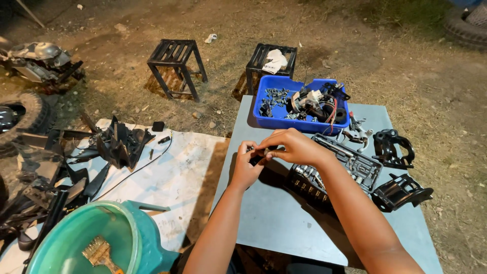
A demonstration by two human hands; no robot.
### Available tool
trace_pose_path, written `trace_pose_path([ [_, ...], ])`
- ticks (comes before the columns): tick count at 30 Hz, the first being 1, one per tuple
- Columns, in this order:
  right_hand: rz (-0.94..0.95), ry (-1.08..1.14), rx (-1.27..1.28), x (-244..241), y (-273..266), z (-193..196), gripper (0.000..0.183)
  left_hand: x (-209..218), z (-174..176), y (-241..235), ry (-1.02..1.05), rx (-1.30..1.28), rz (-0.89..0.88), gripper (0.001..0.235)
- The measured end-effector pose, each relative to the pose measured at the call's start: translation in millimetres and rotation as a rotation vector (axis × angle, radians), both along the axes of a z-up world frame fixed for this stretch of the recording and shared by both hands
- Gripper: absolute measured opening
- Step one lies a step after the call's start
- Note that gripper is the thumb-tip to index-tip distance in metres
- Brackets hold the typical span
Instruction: The person sits at an outdoor metal table and works on small motorcycle components, using a socket set and hand tools to unscrew, separate, and reassemble parts. They pick fasteners from a blue tray, fit sockets onto a component, and turn the parts over to work on different sides.
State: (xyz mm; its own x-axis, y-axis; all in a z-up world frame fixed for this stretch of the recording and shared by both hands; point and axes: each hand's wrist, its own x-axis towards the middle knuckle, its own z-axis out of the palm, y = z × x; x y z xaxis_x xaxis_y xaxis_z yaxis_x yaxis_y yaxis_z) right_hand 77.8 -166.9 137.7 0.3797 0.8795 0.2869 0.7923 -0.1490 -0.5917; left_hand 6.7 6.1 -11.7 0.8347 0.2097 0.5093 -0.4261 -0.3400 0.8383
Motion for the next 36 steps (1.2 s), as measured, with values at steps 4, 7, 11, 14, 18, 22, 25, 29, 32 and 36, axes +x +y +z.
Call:
trace_pose_path([
  [4,-0.03,-0.003,-0.03,1.3,3.6,0.0,0.034,3.4,-3.2,2.2,-0.001,0.007,0.004,0.014],
  [7,0.019,-0.049,0.033,3.2,4.4,-5.2,0.036,4.0,-6.6,1.3,-0.008,0.046,0.009,0.011],
  [11,0.009,-0.034,0.008,1.8,4.5,-6.0,0.033,2.7,-3.5,-0.8,0.02,-0.021,0.004,0.014],
  [14,0.03,-0.038,0.026,4.5,5.0,-5.5,0.034,4.3,2.5,-0.4,0.07,-0.091,0.0,0.021],
  [18,0.033,-0.036,0.006,3.6,5.7,-5.8,0.032,0.3,2.8,-0.4,0.0,0.049,0.035,0.013],
  [22,0.019,0.0,0.004,1.6,3.7,-0.5,0.035,3.3,-1.5,-0.6,0.005,-0.036,-0.018,0.015],
  [25,0.041,0.011,0.019,3.1,4.2,-0.9,0.036,3.3,-3.6,0.5,0.035,-0.012,0.008,0.015],
  [29,0.019,-0.007,0.01,4.0,4.9,-3.5,0.036,1.9,-1.8,2.3,0.018,0.015,0.001,0.016],
  [32,0.005,-0.006,0.011,3.1,4.7,-3.4,0.036,1.3,-1.3,2.3,0.018,0.031,0.001,0.017],
  [36,0.037,0.023,0.01,3.3,6.3,-0.7,0.031,1.5,-5.9,2.6,0.047,0.063,0.046,0.015],
])
